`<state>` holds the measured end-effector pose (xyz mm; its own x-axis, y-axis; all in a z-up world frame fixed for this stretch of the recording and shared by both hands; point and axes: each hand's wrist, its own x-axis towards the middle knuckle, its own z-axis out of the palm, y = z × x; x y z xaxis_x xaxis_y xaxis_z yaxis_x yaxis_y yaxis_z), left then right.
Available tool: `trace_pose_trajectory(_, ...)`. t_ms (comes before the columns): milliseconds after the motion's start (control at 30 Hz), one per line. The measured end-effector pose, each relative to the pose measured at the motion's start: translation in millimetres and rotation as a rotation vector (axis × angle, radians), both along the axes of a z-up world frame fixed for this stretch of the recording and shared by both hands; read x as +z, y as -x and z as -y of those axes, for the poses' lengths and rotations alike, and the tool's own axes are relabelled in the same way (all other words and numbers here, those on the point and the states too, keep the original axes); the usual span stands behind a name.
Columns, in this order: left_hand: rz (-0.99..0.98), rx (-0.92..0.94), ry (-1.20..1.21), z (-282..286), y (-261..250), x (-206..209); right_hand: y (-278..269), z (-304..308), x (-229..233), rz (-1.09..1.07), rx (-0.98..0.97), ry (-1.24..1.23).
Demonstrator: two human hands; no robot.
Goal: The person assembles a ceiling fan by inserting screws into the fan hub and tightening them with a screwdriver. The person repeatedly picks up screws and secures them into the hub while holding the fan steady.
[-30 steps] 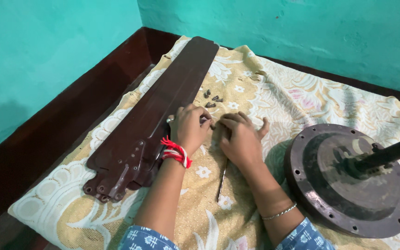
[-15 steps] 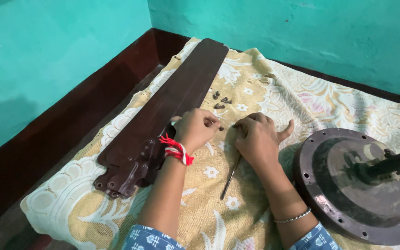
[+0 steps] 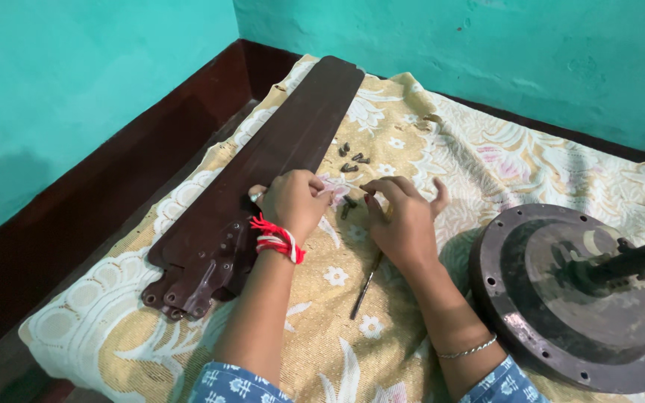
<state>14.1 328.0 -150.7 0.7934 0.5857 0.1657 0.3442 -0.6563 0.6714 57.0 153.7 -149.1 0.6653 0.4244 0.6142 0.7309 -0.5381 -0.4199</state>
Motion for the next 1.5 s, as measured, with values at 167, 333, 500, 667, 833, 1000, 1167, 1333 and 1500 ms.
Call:
trace_pose_trajectory(167, 0.058, -0.018, -0.051, 3, -4, -5, 3, 0, 4, -0.053, 0.117, -0.177)
trace_pose_trajectory(333, 0.263, -0.066, 0.082, 13, -10, 0, 10, -3, 13, 0.002, 0.15, -0.224)
trace_pose_trajectory(500, 0.45, -0.123, -0.036, 26, -8, 6, 15, 5, 29, 0.0, 0.09, -0.232)
trace_pose_trajectory(667, 0.42, -0.188, 0.043, 39, -7, 11, 27, 26, 51, -0.23, 0.111, -0.305)
trace_pose_trajectory(833, 0.652, -0.371, -0.174, 63, -8, 13, 45, 83, 80, 0.018, 0.135, -0.136)
trace_pose_trajectory(1000, 0.724, -0.585, -0.161, 96, 1, 16, 67, 184, 97, 0.03, -0.006, -0.094)
trace_pose_trajectory(1167, 0.789, -0.666, -0.112, 133, 13, 26, 77, 271, 88, -0.003, -0.136, -0.138)
trace_pose_trajectory(1333, 0.846, -0.767, -0.051, 179, 18, 32, 70, 332, 61, -0.107, -0.205, -0.211)
trace_pose_trajectory(1500, 0.855, -0.985, -0.218, 234, 9, 37, 43, 360, 27, -0.476, -0.328, -0.444)
